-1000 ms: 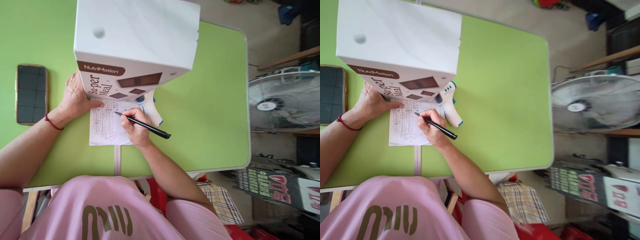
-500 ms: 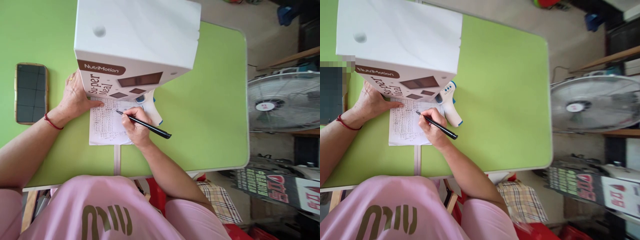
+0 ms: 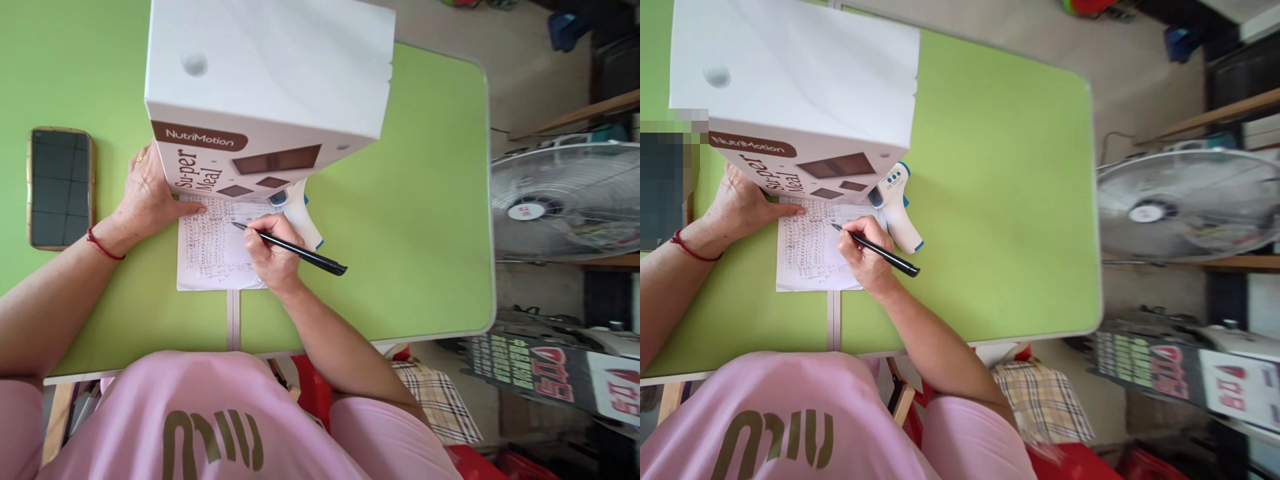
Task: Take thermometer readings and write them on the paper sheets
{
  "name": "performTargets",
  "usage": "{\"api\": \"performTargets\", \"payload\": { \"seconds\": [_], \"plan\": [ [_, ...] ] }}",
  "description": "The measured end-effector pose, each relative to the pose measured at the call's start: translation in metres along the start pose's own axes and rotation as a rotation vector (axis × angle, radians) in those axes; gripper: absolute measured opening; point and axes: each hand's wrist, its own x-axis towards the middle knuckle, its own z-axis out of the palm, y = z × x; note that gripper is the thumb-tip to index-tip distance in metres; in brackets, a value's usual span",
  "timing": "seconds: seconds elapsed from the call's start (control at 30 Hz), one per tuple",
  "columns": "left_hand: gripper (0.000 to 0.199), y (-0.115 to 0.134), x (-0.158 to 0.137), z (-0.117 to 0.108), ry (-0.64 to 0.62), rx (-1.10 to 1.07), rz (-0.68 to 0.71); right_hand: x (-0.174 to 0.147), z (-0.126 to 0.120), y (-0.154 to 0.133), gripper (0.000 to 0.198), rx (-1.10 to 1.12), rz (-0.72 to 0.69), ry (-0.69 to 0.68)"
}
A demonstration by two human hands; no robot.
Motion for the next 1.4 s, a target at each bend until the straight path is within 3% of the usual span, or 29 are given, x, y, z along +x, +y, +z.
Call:
{"api": "performTargets", "payload": {
  "seconds": [0.7, 0.9, 1.4],
  "plan": [
    [0.081, 0.003, -0.001, -0.002, 0.003, 0.106, 0.013, 0.001, 0.0, -0.001, 0.012, -0.009, -0.033, 0.016],
    [0.077, 0.011, -0.001, -0.004, -0.04, 0.147, -0.045, 0.002, -0.001, 0.0, 0.013, 0.007, -0.043, 0.065],
    [0.078, 0.004, 0.003, -0.005, -0.056, 0.062, -0.024, 0.001, -0.001, 0.001, 0.017, -0.049, 0.031, 0.022]
  ]
}}
